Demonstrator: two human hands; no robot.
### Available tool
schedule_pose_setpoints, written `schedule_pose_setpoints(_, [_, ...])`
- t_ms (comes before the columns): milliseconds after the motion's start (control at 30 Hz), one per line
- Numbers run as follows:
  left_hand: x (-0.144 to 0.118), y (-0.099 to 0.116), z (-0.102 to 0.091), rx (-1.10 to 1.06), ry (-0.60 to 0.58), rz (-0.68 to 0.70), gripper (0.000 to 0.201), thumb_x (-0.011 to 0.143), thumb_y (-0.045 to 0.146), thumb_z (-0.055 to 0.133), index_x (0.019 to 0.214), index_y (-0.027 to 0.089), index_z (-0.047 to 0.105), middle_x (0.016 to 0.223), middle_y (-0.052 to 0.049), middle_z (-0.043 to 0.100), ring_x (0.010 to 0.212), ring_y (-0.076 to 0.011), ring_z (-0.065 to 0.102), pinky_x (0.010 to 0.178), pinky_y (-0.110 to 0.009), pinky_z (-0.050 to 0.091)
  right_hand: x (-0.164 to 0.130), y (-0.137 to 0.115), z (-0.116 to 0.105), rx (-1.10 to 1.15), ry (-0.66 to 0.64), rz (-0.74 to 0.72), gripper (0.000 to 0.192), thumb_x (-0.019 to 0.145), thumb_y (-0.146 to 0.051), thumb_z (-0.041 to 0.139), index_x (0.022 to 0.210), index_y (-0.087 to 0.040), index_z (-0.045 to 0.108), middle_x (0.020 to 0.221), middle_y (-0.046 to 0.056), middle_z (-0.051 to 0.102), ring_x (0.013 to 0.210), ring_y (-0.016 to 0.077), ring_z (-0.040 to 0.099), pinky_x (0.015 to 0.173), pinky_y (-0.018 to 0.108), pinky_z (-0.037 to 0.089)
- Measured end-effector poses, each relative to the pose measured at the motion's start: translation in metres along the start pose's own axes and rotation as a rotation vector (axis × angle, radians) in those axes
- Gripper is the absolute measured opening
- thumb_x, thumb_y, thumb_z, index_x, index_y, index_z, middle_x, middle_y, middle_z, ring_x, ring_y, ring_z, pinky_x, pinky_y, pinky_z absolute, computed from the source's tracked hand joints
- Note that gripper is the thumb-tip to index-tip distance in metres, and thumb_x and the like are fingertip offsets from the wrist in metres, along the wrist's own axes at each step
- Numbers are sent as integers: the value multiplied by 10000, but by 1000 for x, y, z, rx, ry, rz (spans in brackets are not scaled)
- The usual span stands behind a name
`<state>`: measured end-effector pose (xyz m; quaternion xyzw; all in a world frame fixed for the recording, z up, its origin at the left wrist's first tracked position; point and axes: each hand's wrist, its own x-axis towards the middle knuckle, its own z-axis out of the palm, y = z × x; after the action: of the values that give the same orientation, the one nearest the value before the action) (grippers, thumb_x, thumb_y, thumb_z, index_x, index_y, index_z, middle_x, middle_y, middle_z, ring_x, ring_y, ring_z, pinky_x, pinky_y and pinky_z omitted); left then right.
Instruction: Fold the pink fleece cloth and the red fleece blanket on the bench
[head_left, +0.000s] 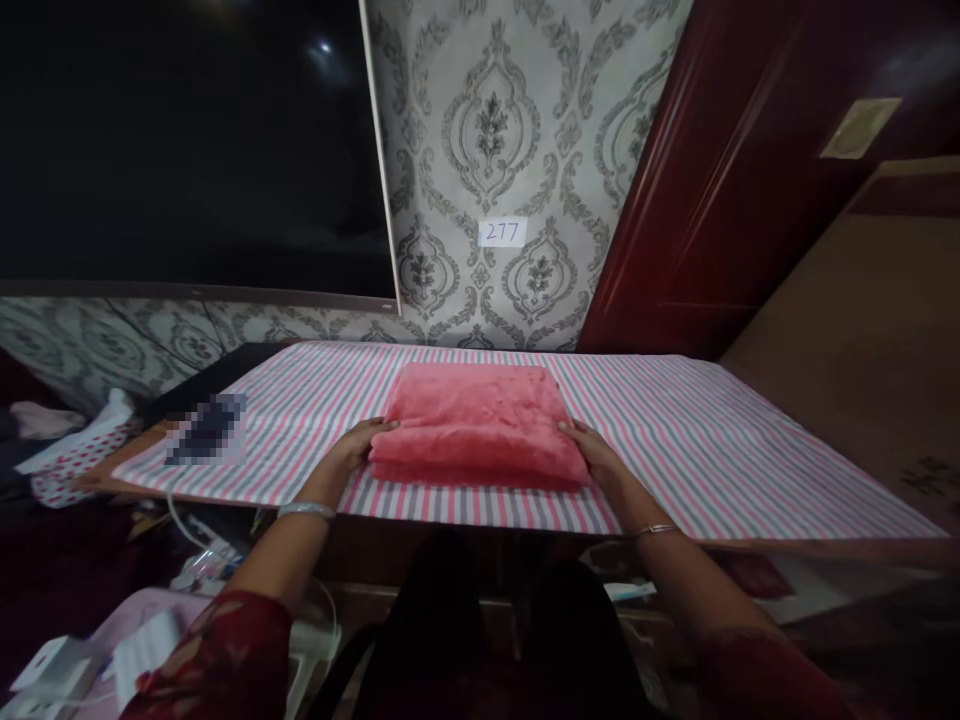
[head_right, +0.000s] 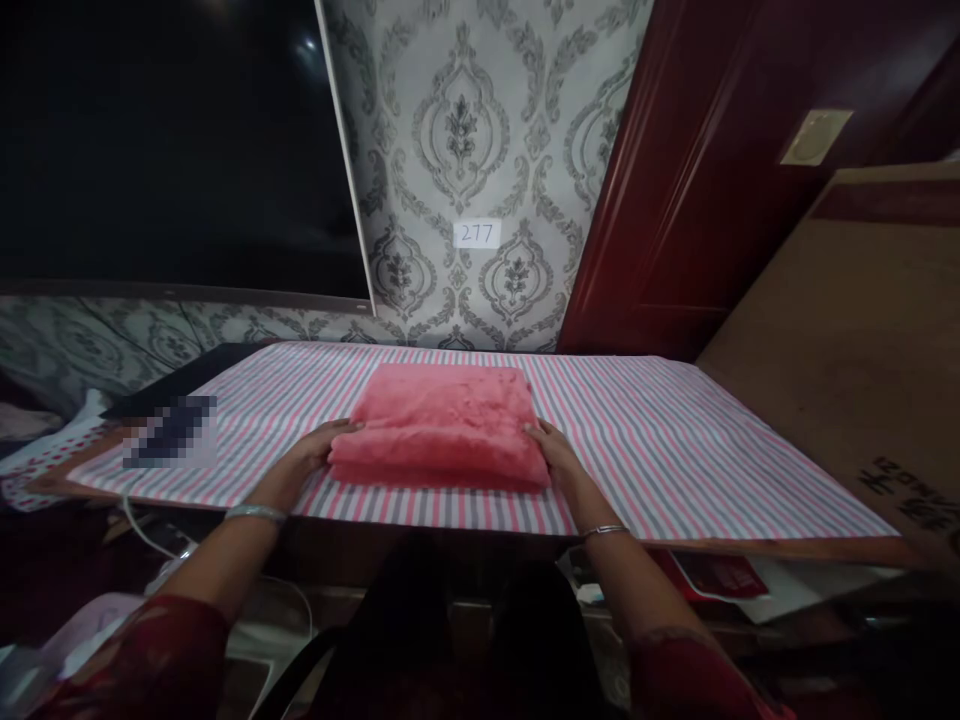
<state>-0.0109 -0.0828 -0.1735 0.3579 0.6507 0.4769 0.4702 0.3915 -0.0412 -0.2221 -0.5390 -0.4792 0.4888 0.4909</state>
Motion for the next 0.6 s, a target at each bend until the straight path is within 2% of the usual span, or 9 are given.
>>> schedule_pose_setpoints(67, [-6, 5, 5, 137, 51, 89, 591, 747, 279, 751, 1287, 87, 609, 1199, -202, 708, 1183, -356, 643, 997, -488, 517, -2, -7, -2, -79, 70, -48, 498, 796, -394, 673, 1232, -158, 637, 1210, 167, 716, 1207, 320, 635, 1023, 490, 508])
schedule_pose_setpoints(133, [-16, 16, 19, 252, 78, 211, 608, 798, 282, 696, 1369, 116, 565, 1438, -188, 574, 1409, -347, 454, 1177, -504, 341, -7, -21, 7, -213, 101, -164, 535, 842, -348, 623, 1346, -169, 591, 1446, 151, 578, 1409, 305, 451, 1173, 496, 347])
schedule_pose_setpoints(233, [-38, 28, 59, 487, 27, 467, 574, 843, 279, 658, 1400, 178, 565, 1585, -112, 430, 1528, -279, 252, 1270, -451, 97, -20, -39, 43, -722, 33, -465, 527, 945, -326, 487, 1449, -180, 526, 1586, 124, 421, 1507, 296, 278, 1229, 528, 186])
schedule_pose_setpoints(300, [-50, 29, 88, 954, -7, 734, 572, 934, 347, 545, 1476, 173, 488, 1612, -140, 370, 1530, -303, 242, 1260, -537, 64, -30, -44, 73, -1052, -23, -564, 527, 1000, -355, 409, 1510, -233, 462, 1630, 101, 348, 1520, 320, 234, 1209, 581, 167])
schedule_pose_setpoints(333, [-53, 26, 99, 1120, -20, 786, 590, 956, 388, 512, 1504, 177, 455, 1622, -152, 343, 1532, -323, 230, 1250, -573, 56, -34, -44, 86, -1155, -52, -567, 531, 1012, -365, 391, 1530, -258, 433, 1647, 87, 314, 1525, 330, 215, 1200, 594, 163])
schedule_pose_setpoints(367, [-53, 21, 108, 1256, -26, 803, 617, 970, 444, 482, 1528, 187, 424, 1633, -159, 312, 1533, -353, 210, 1235, -617, 55, -37, -43, 96, -1226, -77, -549, 539, 1018, -381, 385, 1548, -283, 403, 1662, 71, 280, 1529, 342, 195, 1193, 607, 158])
schedule_pose_setpoints(433, [-48, 8, 116, 1361, -44, 727, 683, 958, 558, 470, 1553, 233, 389, 1658, -141, 251, 1535, -412, 149, 1202, -686, 66, -41, -37, 109, -1297, -115, -492, 564, 1014, -415, 397, 1568, -316, 358, 1679, 47, 231, 1537, 358, 154, 1188, 621, 141])
schedule_pose_setpoints(500, [-39, -7, 116, 1366, -60, 649, 723, 937, 628, 467, 1565, 287, 362, 1679, -104, 195, 1534, -448, 96, 1174, -730, 88, -42, -29, 112, -1314, -140, -454, 586, 1003, -444, 410, 1574, -332, 339, 1682, 31, 221, 1542, 360, 125, 1190, 627, 118])
schedule_pose_setpoints(600, [-29, -24, 111, 1349, -62, 638, 718, 927, 623, 487, 1566, 324, 351, 1683, -78, 183, 1536, -446, 88, 1165, -739, 100, -41, -21, 110, -1308, -169, -441, 594, 995, -455, 406, 1572, -324, 350, 1673, 28, 252, 1545, 352, 118, 1199, 617, 89])
